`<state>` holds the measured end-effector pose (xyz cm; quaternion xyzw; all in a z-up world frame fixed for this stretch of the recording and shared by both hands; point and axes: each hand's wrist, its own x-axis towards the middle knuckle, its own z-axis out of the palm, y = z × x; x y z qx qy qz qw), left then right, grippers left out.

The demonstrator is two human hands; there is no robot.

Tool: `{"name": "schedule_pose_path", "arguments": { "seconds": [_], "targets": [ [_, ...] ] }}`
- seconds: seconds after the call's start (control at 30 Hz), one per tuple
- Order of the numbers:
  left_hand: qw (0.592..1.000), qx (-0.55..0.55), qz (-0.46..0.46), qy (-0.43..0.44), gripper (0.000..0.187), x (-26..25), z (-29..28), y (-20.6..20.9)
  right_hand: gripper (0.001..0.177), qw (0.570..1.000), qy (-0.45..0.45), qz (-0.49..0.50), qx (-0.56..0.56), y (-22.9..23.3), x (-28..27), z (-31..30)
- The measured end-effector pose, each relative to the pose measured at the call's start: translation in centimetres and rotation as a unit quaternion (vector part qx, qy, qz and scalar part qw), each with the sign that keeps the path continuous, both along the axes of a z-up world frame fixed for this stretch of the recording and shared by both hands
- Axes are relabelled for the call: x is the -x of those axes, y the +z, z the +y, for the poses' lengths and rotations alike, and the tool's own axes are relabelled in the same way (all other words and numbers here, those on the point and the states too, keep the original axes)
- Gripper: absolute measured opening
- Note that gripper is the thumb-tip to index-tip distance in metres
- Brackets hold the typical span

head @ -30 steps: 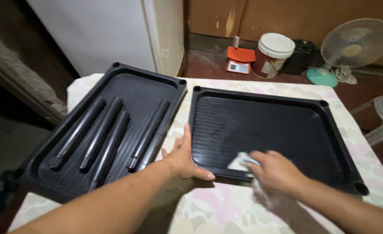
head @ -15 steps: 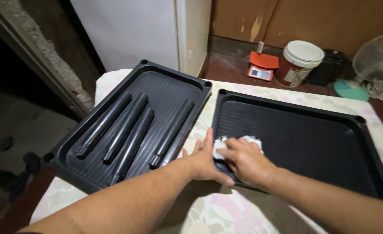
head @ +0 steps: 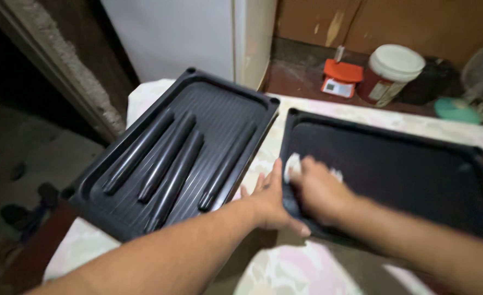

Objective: The person wipes the underside and top surface of a black plastic table top with a white cloth, then wipes several black cylindrical legs one by one. The table top is placed on a tablecloth-covered surface next to a tray holding the legs.

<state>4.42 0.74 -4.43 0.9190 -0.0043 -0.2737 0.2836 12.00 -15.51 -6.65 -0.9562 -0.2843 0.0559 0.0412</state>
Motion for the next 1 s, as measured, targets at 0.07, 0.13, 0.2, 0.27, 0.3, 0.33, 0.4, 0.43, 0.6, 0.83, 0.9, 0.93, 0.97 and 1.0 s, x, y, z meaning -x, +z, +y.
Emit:
{"name": "schedule_pose_path", "arguments": {
  "seconds": [0.07,0.13,0.2,0.27,0.3,0.33,0.4,0.43,0.6,0.83,0.9,0.93,0.97,1.0],
  "targets": [
    [1.000,-0.004,-0.003,-0.003,0.173,-0.3,-0.2,0.1,0.047,0.997,0.056,-0.041,-0.016,0.8,1.5,-0.2],
    [1.000,-0.008,0.001,-0.004,0.172,-0.1,-0.2,-0.2,0.045,0.996,0.060,-0.066,-0.006,1.7,1.3,0.2],
    [1.000,-0.014,0.009,0.002,0.173,0.0,0.0,-0.4,0.040,0.996,0.030,-0.073,0.030,2.5,-0.2,1.3],
    [1.000,-0.008,0.010,0.005,0.173,-0.2,-0.2,-0.6,0.035,0.996,-0.037,-0.067,0.047,3.2,-2.8,2.2],
    [1.000,-0.001,0.009,0.005,0.173,-0.1,-0.3,-0.7,0.033,0.995,-0.072,-0.063,0.028,3.1,-4.0,2.7],
    [1.000,0.007,0.007,0.006,0.173,0.0,-0.2,-0.7,0.030,0.995,-0.091,-0.048,0.010,2.9,-4.5,3.1],
    [1.000,0.001,0.010,0.012,0.172,0.3,0.0,-0.3,0.029,0.990,-0.136,-0.022,-0.024,2.5,-5.3,3.6],
    [1.000,-0.001,0.006,0.010,0.172,0.2,-0.1,0.0,0.030,0.995,-0.096,-0.033,0.007,2.4,-5.6,3.4],
    [1.000,-0.002,0.018,0.009,0.171,0.4,-0.6,0.8,0.032,0.993,-0.057,-0.039,0.101,2.3,-7.5,0.8],
    [0.999,-0.006,0.047,0.013,0.169,0.2,-0.3,1.3,0.034,0.965,-0.252,-0.012,0.066,1.1,-8.7,-10.1],
    [0.999,-0.002,0.046,0.011,0.168,0.4,-0.2,1.5,0.033,0.963,-0.264,-0.013,0.056,0.3,-9.0,-10.3],
    [0.999,-0.002,0.045,0.010,0.168,0.4,-0.1,1.6,0.033,0.962,-0.269,-0.013,0.050,0.1,-9.4,-9.6],
    [0.999,-0.002,0.044,0.010,0.168,0.2,0.0,1.7,0.033,0.960,-0.276,-0.003,0.044,-0.1,-10.1,-8.0],
    [0.999,-0.003,0.044,0.010,0.168,-0.1,-0.1,1.8,0.035,0.959,-0.283,0.008,0.037,-0.3,-10.9,-5.6]
  ]
}}
